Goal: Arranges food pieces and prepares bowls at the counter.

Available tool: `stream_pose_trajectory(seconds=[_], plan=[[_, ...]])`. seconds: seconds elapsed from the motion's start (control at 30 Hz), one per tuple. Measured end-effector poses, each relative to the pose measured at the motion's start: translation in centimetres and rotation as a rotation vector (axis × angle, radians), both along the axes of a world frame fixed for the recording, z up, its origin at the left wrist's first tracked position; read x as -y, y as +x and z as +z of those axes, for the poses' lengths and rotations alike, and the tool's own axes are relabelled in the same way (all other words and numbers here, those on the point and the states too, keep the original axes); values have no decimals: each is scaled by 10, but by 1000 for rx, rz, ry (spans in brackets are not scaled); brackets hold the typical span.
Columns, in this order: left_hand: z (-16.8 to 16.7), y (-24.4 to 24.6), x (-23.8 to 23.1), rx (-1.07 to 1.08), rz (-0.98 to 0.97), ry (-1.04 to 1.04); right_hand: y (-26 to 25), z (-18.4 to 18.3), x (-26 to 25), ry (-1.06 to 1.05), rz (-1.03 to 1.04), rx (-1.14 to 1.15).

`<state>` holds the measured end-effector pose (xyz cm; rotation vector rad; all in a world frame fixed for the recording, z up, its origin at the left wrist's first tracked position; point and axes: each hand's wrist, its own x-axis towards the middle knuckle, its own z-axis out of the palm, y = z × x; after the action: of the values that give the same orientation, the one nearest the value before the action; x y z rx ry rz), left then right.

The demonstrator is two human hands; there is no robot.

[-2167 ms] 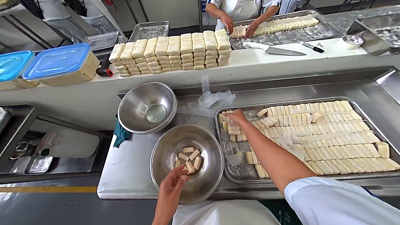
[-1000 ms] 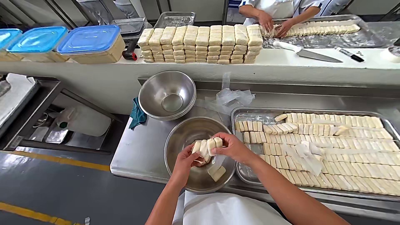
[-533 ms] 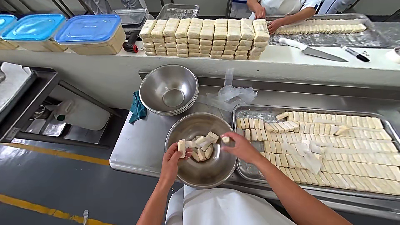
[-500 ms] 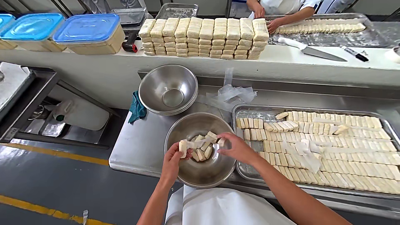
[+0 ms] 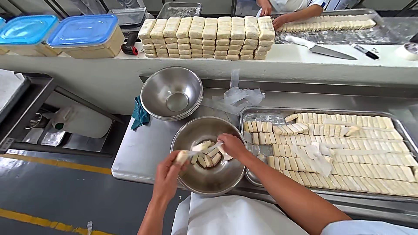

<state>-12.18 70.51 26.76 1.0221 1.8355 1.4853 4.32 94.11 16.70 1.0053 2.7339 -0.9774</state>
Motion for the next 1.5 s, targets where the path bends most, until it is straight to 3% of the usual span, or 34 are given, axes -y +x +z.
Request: stream_pose_trajectory(seconds=[0.1, 0.17, 0.3, 0.4, 0.57, 0.73, 0.97, 1.2, 1.4, 1.5], plan=[[0, -13, 9, 92, 274, 97, 8, 20, -7, -127, -170, -192], [1, -16, 10, 150, 345, 100, 12, 27, -8, -334, -317, -295], [-11, -4, -4, 142, 76, -131, 7, 56, 16, -690, -455, -493], [-22, 24, -29, 222, -86, -259, 3, 75, 43, -609, -337, -553], [-28, 47, -51, 451, -49, -97, 5, 80, 63, -422, -248, -579], [-32, 45, -51, 378, -106, -88, 19, 74, 62, -604, -262, -457], [-37, 46, -57, 283, -174, -187, 25, 61, 67, -632, -301, -448], [-38, 46, -56, 157, -83, -252, 29, 59, 72, -356, -297, -457], [-30, 44, -58, 42, -125, -331, 33, 39, 67, 313, 18, -692], [-32, 39, -56, 29, -127, -397, 33, 48, 60, 320, 28, -727]])
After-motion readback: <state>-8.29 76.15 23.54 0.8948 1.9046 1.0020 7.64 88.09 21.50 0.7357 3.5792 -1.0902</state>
